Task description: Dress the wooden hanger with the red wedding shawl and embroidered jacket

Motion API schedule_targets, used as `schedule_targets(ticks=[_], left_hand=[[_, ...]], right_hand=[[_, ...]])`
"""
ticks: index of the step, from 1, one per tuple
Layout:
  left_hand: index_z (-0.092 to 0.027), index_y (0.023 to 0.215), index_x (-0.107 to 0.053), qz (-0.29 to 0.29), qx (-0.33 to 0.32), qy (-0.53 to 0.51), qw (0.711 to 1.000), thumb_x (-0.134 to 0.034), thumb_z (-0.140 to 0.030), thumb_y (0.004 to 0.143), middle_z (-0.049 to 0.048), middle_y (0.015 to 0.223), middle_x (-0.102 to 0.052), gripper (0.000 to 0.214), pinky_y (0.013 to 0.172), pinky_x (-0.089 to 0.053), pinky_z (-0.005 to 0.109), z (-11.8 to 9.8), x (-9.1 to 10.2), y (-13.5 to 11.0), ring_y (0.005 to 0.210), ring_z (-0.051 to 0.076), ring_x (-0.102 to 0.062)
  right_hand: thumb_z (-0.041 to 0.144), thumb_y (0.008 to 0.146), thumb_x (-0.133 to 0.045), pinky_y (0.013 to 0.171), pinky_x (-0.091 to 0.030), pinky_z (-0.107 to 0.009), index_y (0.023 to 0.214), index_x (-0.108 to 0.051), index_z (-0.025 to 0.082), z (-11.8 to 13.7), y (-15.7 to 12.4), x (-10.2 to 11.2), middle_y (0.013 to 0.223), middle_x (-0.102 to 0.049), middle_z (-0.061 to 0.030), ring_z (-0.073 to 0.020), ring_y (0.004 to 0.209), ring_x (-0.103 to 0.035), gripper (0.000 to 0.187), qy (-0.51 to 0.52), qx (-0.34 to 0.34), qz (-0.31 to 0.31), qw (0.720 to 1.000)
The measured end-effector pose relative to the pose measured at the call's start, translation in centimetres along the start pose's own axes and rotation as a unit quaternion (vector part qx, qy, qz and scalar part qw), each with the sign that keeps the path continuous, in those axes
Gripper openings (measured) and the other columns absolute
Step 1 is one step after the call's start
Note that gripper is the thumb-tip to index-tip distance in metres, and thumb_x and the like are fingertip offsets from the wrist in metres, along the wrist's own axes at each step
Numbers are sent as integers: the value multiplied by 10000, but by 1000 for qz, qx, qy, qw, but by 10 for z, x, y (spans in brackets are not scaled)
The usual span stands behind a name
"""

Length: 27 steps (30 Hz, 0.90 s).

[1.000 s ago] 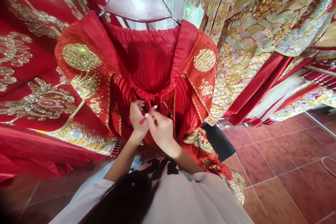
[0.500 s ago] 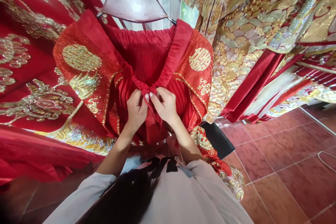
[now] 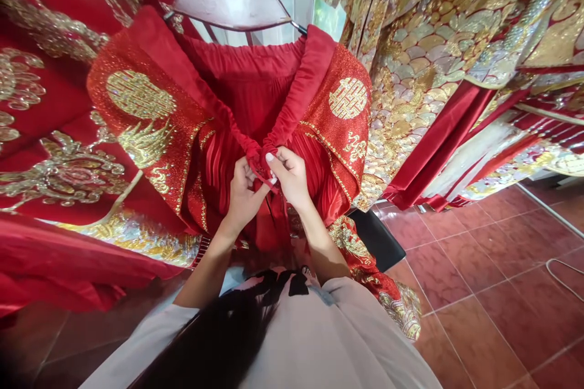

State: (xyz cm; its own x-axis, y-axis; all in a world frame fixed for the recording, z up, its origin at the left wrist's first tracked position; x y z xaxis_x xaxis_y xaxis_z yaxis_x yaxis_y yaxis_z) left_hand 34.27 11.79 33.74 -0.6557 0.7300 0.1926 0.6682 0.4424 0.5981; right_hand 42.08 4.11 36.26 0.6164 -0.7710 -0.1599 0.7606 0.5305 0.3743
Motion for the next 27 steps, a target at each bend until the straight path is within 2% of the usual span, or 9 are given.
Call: schedule_targets(ticks=[5, 8, 10, 12, 15, 16, 18, 23, 27], left_hand=[[-196, 1226, -410, 24, 9, 19, 999, -551, -314, 870, 100, 1141, -600, 400, 888, -513, 311, -1, 2, 2, 1002, 180, -627], [-197, 1218, -434, 13, 4, 24, 1000, -528, -285, 878, 94, 1125, -615, 363, 855, -522, 294, -1, 6, 0, 970, 172, -638], [-194, 1207, -454, -8, 13, 32, 999, -515, -258, 879, 93, 1120, -622, 339, 845, -522, 286, 1, 11, -2, 962, 169, -638], [-190, 1186, -473, -29, 22, 38, 999, -510, -232, 874, 86, 1110, -628, 318, 844, -517, 282, 4, 14, -3, 964, 167, -633], [-181, 1135, -500, -54, 30, 49, 997, -513, -210, 857, 57, 1023, -645, 280, 803, -516, 257, 6, 19, -6, 890, 144, -634], [-178, 1118, -507, -61, 31, 58, 996, -515, -209, 852, 48, 996, -648, 269, 780, -516, 246, 7, 20, -6, 860, 137, -633], [-175, 1101, -517, -76, 34, 80, 993, -521, -210, 845, 39, 973, -651, 258, 743, -512, 232, 6, 22, -9, 824, 128, -628], [-168, 1062, -542, -125, 7, 130, 984, -513, -197, 861, 37, 939, -646, 206, 742, -504, 239, -2, 26, -14, 830, 132, -619], [-165, 1054, -551, -121, -37, 160, 979, -501, -212, 885, 40, 929, -642, 181, 743, -506, 244, -10, 23, -12, 831, 134, -618]], right_hand=[[446, 796, -570, 540, -351, -217, 716, -485, 202, 3, -2, -1, 601, -428, 49, -76, 542, -389, 271, -57, 31, -29, 997], [387, 777, -621, 586, -389, -224, 818, -448, 217, 12, -9, 4, 675, -450, 42, -85, 598, -436, 246, -89, 108, -95, 986], [348, 759, -659, 648, -422, -247, 870, -434, 220, 26, -22, 11, 770, -495, 15, -103, 681, -495, 281, -126, 198, -160, 959], [300, 779, -648, 714, -430, -284, 862, -466, 211, 39, -41, 10, 825, -535, -15, -127, 760, -531, 219, -212, 278, -209, 913], [255, 829, -598, 720, -407, -308, 777, -533, 201, 43, -60, -3, 736, -563, -16, -138, 726, -534, 98, -347, 320, -222, 853], [253, 839, -589, 703, -400, -304, 756, -546, 201, 42, -63, -7, 700, -565, -11, -134, 692, -527, 107, -367, 319, -219, 846], [263, 850, -582, 675, -395, -294, 736, -563, 198, 37, -66, -10, 665, -576, -7, -126, 642, -512, 132, -378, 301, -212, 850], [306, 869, -552, 674, -410, -283, 761, -627, 175, 20, -57, -13, 683, -610, -30, -131, 637, -499, 186, -397, 205, -174, 877], [275, 853, -524, 623, -404, -259, 728, -630, 160, 8, -49, -7, 655, -593, -20, -116, 600, -486, 201, -369, 125, -173, 905]])
Point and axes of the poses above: each hand's wrist, its own y-axis towards the middle knuckle, its own x-axis out of the back of the hand, z = x × y, the point moved 10 cm from there along y, towards the middle knuckle
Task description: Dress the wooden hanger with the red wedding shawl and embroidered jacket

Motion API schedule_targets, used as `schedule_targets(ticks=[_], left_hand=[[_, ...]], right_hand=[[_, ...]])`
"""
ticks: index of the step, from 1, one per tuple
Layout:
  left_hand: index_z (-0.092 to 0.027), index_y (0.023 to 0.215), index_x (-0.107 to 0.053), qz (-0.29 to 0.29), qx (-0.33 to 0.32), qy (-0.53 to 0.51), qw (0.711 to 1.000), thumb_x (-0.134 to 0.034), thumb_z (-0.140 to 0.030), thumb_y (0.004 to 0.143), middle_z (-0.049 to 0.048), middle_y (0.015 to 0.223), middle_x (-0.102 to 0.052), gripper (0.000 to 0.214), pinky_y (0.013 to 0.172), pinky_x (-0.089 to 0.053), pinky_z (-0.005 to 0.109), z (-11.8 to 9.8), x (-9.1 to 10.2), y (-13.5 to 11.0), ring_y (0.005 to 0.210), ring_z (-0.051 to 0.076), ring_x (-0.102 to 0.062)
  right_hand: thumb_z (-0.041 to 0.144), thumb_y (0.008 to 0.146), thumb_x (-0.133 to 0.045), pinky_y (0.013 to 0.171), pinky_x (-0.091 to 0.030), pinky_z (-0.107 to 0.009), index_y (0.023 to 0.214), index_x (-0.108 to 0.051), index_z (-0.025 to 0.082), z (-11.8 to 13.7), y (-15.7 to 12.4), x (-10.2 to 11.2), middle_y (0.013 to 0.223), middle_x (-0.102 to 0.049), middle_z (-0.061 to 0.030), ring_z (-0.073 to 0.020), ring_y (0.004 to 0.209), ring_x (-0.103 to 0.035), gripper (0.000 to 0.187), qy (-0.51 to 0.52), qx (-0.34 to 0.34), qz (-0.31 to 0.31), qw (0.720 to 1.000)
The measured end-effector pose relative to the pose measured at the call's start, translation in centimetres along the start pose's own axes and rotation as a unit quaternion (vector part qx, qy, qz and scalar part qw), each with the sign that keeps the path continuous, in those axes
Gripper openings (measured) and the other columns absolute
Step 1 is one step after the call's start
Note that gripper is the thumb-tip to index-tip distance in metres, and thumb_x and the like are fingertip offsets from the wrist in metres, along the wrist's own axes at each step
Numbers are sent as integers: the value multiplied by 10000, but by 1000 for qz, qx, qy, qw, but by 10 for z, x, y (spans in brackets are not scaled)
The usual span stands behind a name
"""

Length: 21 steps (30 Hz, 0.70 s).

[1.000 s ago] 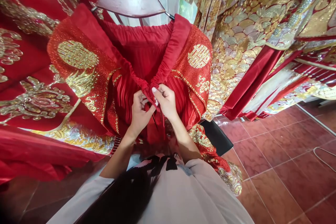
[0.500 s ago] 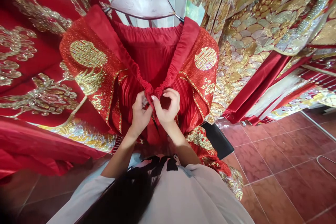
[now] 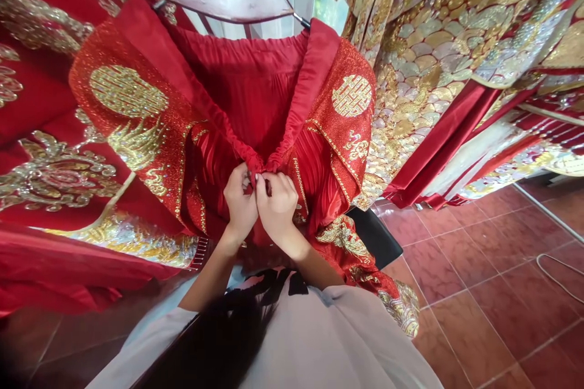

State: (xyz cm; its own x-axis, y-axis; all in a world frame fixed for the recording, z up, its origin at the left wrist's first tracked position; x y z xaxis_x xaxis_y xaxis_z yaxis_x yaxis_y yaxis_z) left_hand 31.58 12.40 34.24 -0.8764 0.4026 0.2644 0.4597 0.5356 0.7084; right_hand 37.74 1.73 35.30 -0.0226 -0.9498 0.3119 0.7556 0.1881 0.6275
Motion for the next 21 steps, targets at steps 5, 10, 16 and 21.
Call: schedule_targets(ticks=[5, 10, 16, 21], left_hand=[[-170, 1062, -550, -12, -54, 22, 998, -500, -133, 860, 41, 936, -640, 211, 752, -510, 238, -8, 1, 1, 849, 137, -621], [-174, 1101, -551, -19, -85, 38, 995, -520, -103, 840, 56, 977, -631, 272, 778, -516, 242, -8, -1, -2, 893, 147, -621], [-183, 1102, -558, -12, -84, 30, 996, -504, -131, 863, 50, 972, -627, 251, 768, -516, 241, -3, -2, -3, 874, 142, -615], [-192, 1092, -560, -14, -81, 26, 996, -513, -135, 854, 42, 963, -625, 249, 758, -508, 239, -3, -2, -3, 870, 143, -612]], right_hand=[[255, 717, -565, 536, -359, -225, 660, -570, 166, -26, -2, -9, 542, -473, 49, -74, 508, -394, 106, 117, -165, 6, 979], [272, 650, -524, 393, -274, -176, 542, -414, 190, -44, -15, -43, 438, -362, 89, -32, 397, -300, 175, 394, -362, 79, 841], [241, 647, -599, 299, -89, -135, 543, -364, 191, -34, -38, -62, 382, -237, 137, 9, 307, -141, 262, 511, -506, 209, 662], [137, 619, -662, 296, -114, -110, 591, -446, 166, -25, -46, -66, 394, -270, 140, 19, 317, -144, 219, 580, -520, 232, 582]])
Point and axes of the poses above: each hand's wrist, its own y-axis towards the middle knuckle, its own x-axis out of the back of the hand, z = x × y, the point moved 10 cm from there along y, towards the middle knuckle
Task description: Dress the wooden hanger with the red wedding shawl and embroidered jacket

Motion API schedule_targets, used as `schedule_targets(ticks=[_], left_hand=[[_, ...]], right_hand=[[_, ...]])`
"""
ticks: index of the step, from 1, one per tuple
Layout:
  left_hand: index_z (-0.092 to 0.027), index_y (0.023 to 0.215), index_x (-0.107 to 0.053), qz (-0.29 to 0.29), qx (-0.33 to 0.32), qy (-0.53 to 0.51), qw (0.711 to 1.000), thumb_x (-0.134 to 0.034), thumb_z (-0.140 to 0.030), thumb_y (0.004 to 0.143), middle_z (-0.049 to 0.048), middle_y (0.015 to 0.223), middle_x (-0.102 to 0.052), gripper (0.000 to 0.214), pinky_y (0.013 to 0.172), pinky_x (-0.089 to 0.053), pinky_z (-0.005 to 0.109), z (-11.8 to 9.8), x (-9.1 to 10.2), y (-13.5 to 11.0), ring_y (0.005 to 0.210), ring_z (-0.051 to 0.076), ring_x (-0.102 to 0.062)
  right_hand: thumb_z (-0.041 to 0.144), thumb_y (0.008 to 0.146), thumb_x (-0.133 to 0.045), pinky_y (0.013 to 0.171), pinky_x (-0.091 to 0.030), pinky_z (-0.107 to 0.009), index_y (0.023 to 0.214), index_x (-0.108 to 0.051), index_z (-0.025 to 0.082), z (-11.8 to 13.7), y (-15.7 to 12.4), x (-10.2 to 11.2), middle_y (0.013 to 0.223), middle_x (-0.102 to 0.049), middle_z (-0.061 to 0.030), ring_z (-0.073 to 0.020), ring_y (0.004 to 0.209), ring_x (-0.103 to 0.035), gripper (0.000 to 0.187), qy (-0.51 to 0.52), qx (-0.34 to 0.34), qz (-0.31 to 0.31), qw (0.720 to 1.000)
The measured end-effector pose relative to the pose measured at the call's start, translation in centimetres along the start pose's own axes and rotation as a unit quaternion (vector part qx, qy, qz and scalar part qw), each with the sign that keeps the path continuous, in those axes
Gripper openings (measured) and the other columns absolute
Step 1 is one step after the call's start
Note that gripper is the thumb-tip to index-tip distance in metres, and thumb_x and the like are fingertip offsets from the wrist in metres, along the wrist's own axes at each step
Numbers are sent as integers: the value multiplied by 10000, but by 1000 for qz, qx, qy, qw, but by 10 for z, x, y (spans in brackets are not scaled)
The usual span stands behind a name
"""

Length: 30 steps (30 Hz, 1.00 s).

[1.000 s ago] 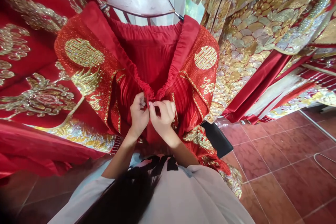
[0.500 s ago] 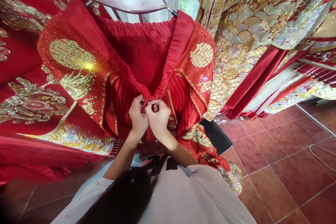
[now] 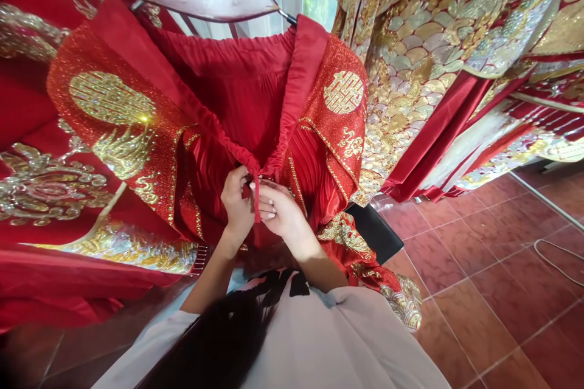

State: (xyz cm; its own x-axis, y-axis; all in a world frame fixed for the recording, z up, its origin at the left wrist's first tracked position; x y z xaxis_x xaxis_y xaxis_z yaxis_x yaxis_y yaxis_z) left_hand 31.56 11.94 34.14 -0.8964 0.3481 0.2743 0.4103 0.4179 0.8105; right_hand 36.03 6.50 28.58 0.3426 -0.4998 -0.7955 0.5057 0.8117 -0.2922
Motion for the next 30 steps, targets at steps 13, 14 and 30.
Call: schedule_targets(ticks=[13, 14, 30], left_hand=[[-184, 1056, -567, -2, 22, -3, 1000, -514, -115, 827, 41, 947, -620, 246, 763, -499, 243, 2, 3, -1, 866, 145, -606], [-185, 1049, -567, -6, 22, -5, 1000, -515, -112, 823, 36, 934, -618, 244, 761, -498, 242, 1, 3, -1, 855, 143, -603], [-144, 868, -604, -46, -14, 56, 997, -453, -225, 926, 49, 785, -573, 180, 653, -476, 232, -6, 5, -2, 704, 135, -578]], right_hand=[[209, 636, -660, 309, -97, -132, 624, -588, 134, 15, 6, 6, 370, -294, 123, 11, 311, -173, 106, -76, 93, -19, 993], [209, 623, -663, 309, -90, -135, 613, -588, 133, 16, 6, 7, 369, -293, 122, 11, 313, -172, 108, -82, 100, -24, 991], [262, 597, -687, 366, -92, -204, 595, -616, 151, 44, -5, -6, 382, -271, 113, -12, 359, -152, 132, -105, 247, -79, 960]])
Point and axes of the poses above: each hand's wrist, its own y-axis towards the middle knuckle, its own x-axis out of the back of the hand, z = x × y, the point moved 10 cm from there along y, towards the middle knuckle
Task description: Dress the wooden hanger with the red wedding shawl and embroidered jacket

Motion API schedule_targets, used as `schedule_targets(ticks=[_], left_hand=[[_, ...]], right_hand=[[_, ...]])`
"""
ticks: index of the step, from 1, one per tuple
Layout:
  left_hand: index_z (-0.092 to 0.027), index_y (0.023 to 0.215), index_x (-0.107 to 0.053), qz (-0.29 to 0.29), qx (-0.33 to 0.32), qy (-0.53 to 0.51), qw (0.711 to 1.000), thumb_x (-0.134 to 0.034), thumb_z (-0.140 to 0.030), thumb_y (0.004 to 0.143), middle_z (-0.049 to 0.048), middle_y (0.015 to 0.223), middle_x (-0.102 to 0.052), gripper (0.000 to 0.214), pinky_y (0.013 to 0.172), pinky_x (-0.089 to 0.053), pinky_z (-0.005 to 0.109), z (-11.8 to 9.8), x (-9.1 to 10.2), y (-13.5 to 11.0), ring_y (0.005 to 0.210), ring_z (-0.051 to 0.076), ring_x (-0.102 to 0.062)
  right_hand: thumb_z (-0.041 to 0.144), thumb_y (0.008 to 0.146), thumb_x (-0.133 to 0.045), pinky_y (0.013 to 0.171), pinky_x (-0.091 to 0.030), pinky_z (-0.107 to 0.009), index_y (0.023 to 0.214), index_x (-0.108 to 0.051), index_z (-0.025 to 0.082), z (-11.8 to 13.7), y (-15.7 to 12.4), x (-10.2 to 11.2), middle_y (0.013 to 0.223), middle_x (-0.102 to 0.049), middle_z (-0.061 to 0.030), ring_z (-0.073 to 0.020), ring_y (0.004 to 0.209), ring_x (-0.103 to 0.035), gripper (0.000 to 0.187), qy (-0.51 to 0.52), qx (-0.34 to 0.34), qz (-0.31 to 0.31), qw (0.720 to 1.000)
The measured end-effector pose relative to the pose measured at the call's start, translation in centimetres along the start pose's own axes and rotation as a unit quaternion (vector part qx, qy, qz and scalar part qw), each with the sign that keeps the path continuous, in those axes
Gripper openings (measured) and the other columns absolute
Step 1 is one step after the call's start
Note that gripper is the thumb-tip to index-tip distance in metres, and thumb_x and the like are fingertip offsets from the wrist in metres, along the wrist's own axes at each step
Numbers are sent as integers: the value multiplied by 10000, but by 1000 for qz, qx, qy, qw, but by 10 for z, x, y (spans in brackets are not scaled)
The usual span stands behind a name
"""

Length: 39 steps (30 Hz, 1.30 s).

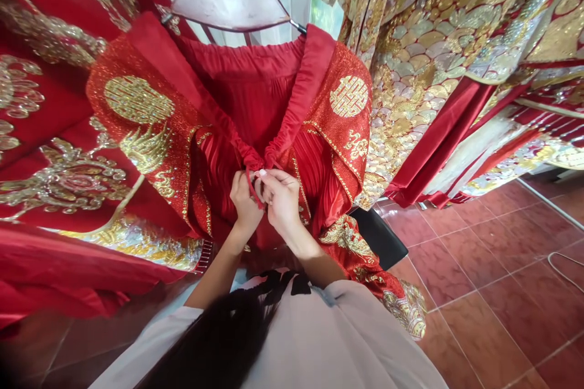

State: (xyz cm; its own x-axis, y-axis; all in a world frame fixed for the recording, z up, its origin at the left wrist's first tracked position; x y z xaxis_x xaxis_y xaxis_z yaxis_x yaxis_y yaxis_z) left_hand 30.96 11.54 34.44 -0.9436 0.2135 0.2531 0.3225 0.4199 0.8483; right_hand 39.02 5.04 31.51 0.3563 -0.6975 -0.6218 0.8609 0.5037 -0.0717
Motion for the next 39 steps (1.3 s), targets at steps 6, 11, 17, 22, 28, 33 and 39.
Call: schedule_targets(ticks=[6, 11, 17, 22, 28, 33, 39], left_hand=[[-159, 930, -592, 29, 24, -17, 999, -496, -200, 896, 59, 866, -614, 109, 723, -486, 253, 18, -5, -2, 798, 153, -598], [-163, 949, -589, 14, 29, -52, 998, -530, -136, 857, 47, 872, -606, 113, 764, -490, 251, 19, -7, -2, 825, 146, -592], [-154, 944, -594, 0, 74, -85, 994, -568, -123, 832, 29, 863, -596, 119, 753, -497, 226, 22, -6, 1, 782, 114, -586], [-142, 925, -594, 8, 75, -69, 995, -580, -176, 829, 47, 860, -618, 103, 759, -496, 261, 15, -6, 3, 797, 141, -592], [-158, 924, -659, 61, 54, -27, 996, -517, -276, 905, 56, 862, -672, 185, 794, -474, 291, 4, -17, 10, 828, 166, -602], [-159, 838, -664, 99, 67, -59, 991, -512, -303, 904, 49, 806, -674, 220, 773, -477, 284, 7, -19, -1, 775, 158, -607], [-134, 855, -683, 90, 307, -201, 926, -552, -341, 842, 62, 781, -697, 246, 644, -516, 248, 45, -14, -48, 683, 149, -645]], right_hand=[[417, 781, -571, 469, -265, -223, 709, -643, 171, 27, -5, 12, 483, -363, 64, -59, 452, -299, 266, -267, 188, -13, 945], [362, 772, -620, 551, -329, -224, 818, -616, 207, 47, -6, 27, 536, -436, 65, -75, 503, -362, 162, -394, 278, -54, 875], [336, 818, -540, 538, -307, -223, 641, -522, 194, 51, -5, 30, 512, -386, 60, -78, 496, -343, 228, -409, 280, -39, 868], [386, 754, -639, 557, -326, -217, 859, -575, 212, 54, 13, 31, 544, -441, 76, -87, 509, -386, 213, -412, 269, -33, 870], [362, 826, -543, 498, -256, -217, 568, -492, 184, 32, 15, 19, 484, -367, 62, -69, 475, -309, 318, -424, 252, 59, 868], [349, 803, -578, 507, -300, -213, 621, -593, 182, 31, 9, 27, 502, -467, 54, -73, 482, -375, 247, -413, 233, 49, 879], [351, 813, -581, 688, -472, -245, 771, -710, 202, 13, 10, 25, 716, -689, -4, -126, 664, -615, 201, -336, 159, 80, 925]])
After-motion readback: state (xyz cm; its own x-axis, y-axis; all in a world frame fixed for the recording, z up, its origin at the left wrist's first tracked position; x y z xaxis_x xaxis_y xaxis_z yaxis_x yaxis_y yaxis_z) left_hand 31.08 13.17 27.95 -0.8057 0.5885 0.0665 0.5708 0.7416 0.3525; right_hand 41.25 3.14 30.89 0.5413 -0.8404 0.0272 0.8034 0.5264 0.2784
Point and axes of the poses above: each hand's wrist, its own y-axis towards the middle knuckle, its own x-axis out of the back of the hand, z = x × y, the point moved 10 cm from there along y, towards the middle knuckle
